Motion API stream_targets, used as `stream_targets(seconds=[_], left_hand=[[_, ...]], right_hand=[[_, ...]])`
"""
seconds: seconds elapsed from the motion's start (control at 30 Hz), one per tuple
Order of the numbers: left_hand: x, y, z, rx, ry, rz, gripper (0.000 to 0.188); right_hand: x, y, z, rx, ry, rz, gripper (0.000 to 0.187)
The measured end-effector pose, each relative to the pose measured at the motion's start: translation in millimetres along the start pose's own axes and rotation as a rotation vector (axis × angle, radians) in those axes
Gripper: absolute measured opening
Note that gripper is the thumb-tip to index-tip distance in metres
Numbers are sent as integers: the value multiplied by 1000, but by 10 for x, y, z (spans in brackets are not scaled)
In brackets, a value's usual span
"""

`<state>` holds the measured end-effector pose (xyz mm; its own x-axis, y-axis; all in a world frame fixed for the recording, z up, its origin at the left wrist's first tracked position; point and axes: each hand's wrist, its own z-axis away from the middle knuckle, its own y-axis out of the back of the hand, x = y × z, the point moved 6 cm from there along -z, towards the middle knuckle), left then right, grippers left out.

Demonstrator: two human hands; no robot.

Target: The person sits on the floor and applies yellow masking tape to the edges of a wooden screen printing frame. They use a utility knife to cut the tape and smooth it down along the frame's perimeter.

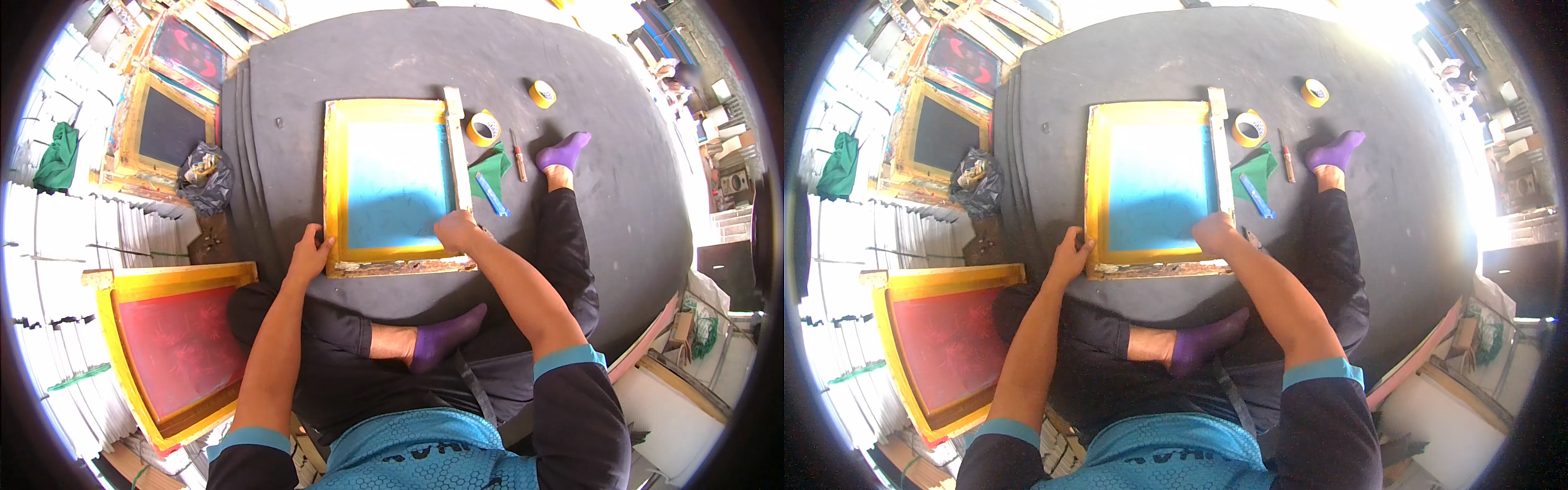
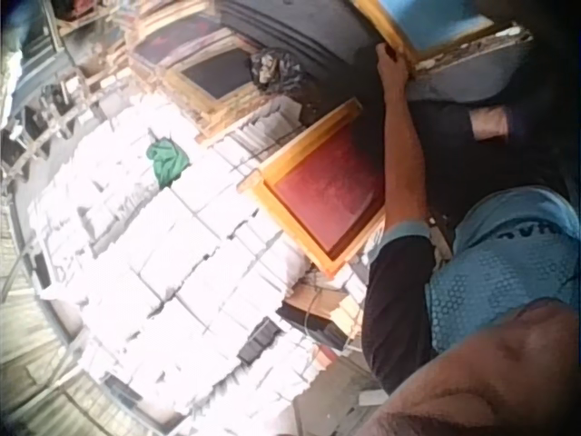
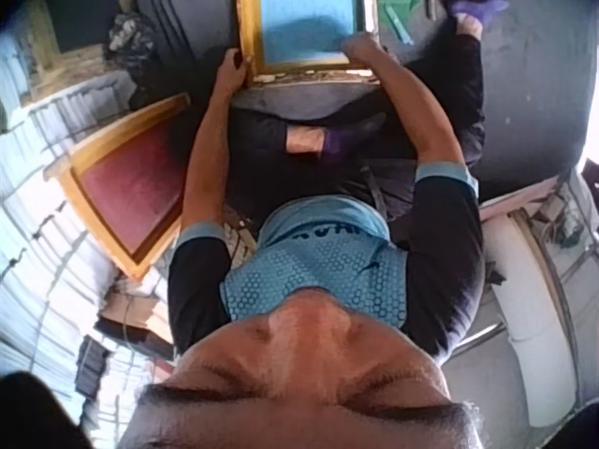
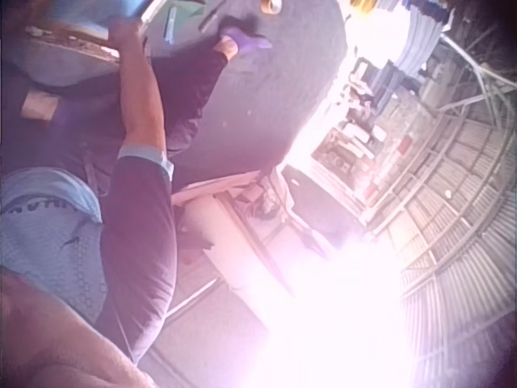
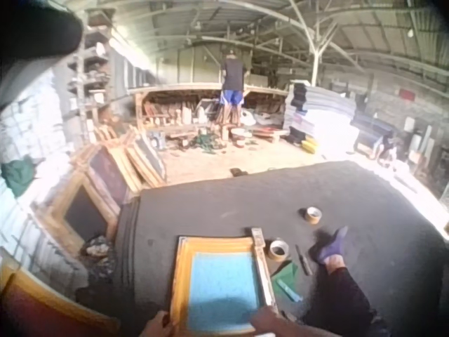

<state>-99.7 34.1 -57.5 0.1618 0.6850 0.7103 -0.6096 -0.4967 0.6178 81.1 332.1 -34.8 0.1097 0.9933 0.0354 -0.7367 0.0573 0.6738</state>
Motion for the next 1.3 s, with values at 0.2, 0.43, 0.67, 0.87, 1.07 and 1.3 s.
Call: stream_targets(seconds=[0.2, 0.43, 0.67, 0.87, 1.07, 1.3], left_hand=[[-5, 10, -2, -7, -7, 15, 43], [33, 11, -3, -30, 10, 30, 43], [-20, -6, -39, -32, 3, 12, 44], [-20, -8, -22, -43, 19, 34, 44], [-46, -10, -50, -63, 25, 33, 45], [80, -41, -61, -44, -3, 17, 46]], right_hand=[[-45, 5, 58, -79, -17, -43, 25], [-234, -28, -160, -71, -6, -218, 27], [-735, 261, -474, 20, 69, -431, 26], [-436, 313, -287, 25, -36, -407, 24], [-653, 264, -396, 56, 0, -385, 25], [-1368, 318, -850, 401, 177, -573, 20]])
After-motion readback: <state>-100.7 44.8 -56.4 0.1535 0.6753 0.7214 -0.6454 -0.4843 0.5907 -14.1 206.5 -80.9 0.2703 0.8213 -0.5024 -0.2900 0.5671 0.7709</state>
